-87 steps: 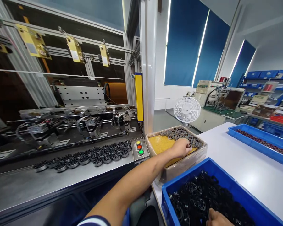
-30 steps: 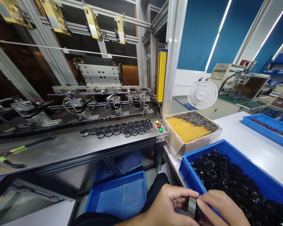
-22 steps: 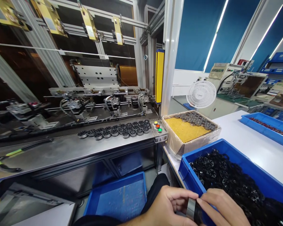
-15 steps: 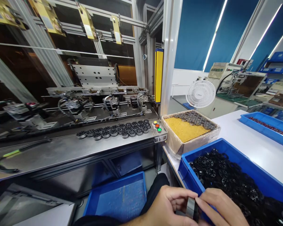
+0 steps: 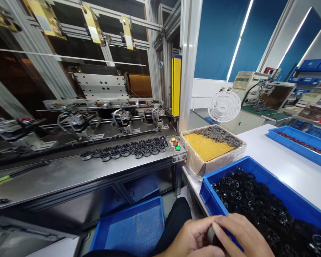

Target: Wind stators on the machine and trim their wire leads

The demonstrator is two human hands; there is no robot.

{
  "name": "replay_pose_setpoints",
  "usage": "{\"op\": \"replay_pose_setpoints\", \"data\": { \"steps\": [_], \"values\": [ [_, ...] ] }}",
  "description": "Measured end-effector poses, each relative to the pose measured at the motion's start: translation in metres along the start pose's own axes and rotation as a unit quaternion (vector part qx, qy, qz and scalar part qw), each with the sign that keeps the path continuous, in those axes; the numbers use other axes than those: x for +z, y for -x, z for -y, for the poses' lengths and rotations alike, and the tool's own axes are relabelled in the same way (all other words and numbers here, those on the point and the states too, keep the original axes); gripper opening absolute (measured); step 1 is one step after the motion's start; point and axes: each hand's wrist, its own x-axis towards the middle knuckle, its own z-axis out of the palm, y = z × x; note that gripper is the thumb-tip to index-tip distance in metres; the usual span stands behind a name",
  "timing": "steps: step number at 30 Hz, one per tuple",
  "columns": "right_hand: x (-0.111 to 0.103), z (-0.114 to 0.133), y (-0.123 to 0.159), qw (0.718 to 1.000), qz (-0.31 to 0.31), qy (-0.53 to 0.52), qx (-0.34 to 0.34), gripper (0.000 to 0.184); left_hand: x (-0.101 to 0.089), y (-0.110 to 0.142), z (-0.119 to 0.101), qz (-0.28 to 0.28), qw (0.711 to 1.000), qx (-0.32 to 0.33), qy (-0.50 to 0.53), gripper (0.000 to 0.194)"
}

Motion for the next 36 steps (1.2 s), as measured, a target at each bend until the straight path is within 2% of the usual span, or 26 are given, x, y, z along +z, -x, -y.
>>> {"op": "replay_pose_setpoints", "data": {
  "steps": [1, 3, 5, 6, 8, 11, 13, 15, 18, 21, 25, 27, 29, 33, 36],
  "values": [
    [-0.001, -0.010, 0.002, 0.999, 0.024, -0.020, 0.031, 0.032, 0.001, 0.001, -0.004, 0.002, 0.999, 0.012, -0.032, 0.058],
    [-0.007, -0.036, 0.008, 0.977, 0.127, -0.050, 0.164, 0.047, -0.001, 0.003, -0.010, -0.024, 0.993, 0.039, -0.107, 0.051],
    [-0.013, -0.064, 0.016, 0.915, 0.237, -0.046, 0.325, 0.042, -0.006, 0.002, -0.014, -0.077, 0.982, 0.040, -0.165, 0.044],
    [-0.013, -0.075, 0.021, 0.891, 0.268, -0.044, 0.365, 0.036, -0.009, 0.001, -0.015, -0.107, 0.979, 0.023, -0.172, 0.042],
    [-0.006, -0.087, 0.032, 0.861, 0.309, -0.060, 0.399, 0.028, -0.015, -0.003, -0.015, -0.155, 0.977, -0.026, -0.147, 0.043],
    [0.014, -0.086, 0.046, 0.844, 0.334, -0.087, 0.410, 0.031, -0.020, -0.006, -0.014, -0.189, 0.975, -0.051, -0.106, 0.048],
    [0.026, -0.083, 0.052, 0.830, 0.345, -0.086, 0.429, 0.028, -0.020, -0.004, -0.015, -0.192, 0.972, -0.032, -0.131, 0.048],
    [0.031, -0.085, 0.057, 0.810, 0.360, -0.075, 0.456, 0.029, -0.019, -0.001, -0.016, -0.185, 0.962, 0.009, -0.202, 0.043],
    [0.028, -0.095, 0.061, 0.784, 0.387, -0.066, 0.482, 0.029, -0.018, 0.006, -0.020, -0.161, 0.927, 0.086, -0.329, 0.042],
    [0.022, -0.102, 0.062, 0.786, 0.394, -0.075, 0.471, 0.023, -0.017, 0.011, -0.026, -0.152, 0.898, 0.126, -0.393, 0.058],
    [0.017, -0.102, 0.059, 0.823, 0.370, -0.106, 0.417, 0.012, -0.017, 0.012, -0.036, -0.116, 0.898, 0.181, -0.383, 0.051],
    [0.015, -0.101, 0.056, 0.838, 0.351, -0.113, 0.402, 0.011, -0.016, 0.012, -0.038, -0.102, 0.908, 0.186, -0.360, 0.052],
    [0.016, -0.102, 0.054, 0.849, 0.326, -0.111, 0.401, 0.013, -0.016, 0.012, -0.038, -0.095, 0.926, 0.163, -0.326, 0.052],
    [0.016, -0.109, 0.051, 0.860, 0.284, -0.111, 0.409, 0.022, -0.016, 0.012, -0.033, -0.079, 0.976, 0.102, -0.177, 0.046],
    [0.009, -0.104, 0.038, 0.866, 0.262, -0.121, 0.409, 0.025, -0.017, 0.010, -0.028, -0.084, 0.987, 0.096, -0.095, 0.046]
  ]
}}
